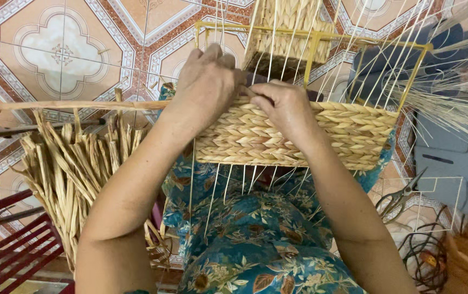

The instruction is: The person weaves dried palm leaves into a rectangular basket frame. They repeatedly pull new strands through the existing weave, tighten them by hand, and occasionally reach for more material from a nearby pile.

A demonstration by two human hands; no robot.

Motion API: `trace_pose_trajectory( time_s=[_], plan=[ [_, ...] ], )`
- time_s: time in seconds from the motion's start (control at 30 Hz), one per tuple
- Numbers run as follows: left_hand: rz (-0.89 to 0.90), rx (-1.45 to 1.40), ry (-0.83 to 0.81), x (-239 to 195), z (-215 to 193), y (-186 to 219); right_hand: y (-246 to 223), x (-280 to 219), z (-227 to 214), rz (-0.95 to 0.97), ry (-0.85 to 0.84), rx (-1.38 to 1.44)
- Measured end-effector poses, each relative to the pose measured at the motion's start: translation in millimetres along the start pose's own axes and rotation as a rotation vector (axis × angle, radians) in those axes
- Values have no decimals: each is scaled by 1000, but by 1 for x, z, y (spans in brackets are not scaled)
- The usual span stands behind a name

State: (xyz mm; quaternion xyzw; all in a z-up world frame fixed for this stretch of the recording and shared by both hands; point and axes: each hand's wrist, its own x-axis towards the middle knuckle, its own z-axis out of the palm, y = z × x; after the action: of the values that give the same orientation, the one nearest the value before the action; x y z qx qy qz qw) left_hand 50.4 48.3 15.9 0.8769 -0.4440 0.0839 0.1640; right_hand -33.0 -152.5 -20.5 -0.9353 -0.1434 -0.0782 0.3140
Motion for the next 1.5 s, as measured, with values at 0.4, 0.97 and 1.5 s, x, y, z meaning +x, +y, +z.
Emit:
trace_pose_trajectory(
  time_s=[0.4,0.97,1.5],
  plan=[
    [-726,-1051,-554,16,58,-8,12,12,5,702,-187,402],
    [-416,-147,-155,-45,6,14,13,3,25,400,-76,356],
    [-324,-99,-872,-2,-13,8,-11,26,-4,252,-329,116]
  ],
)
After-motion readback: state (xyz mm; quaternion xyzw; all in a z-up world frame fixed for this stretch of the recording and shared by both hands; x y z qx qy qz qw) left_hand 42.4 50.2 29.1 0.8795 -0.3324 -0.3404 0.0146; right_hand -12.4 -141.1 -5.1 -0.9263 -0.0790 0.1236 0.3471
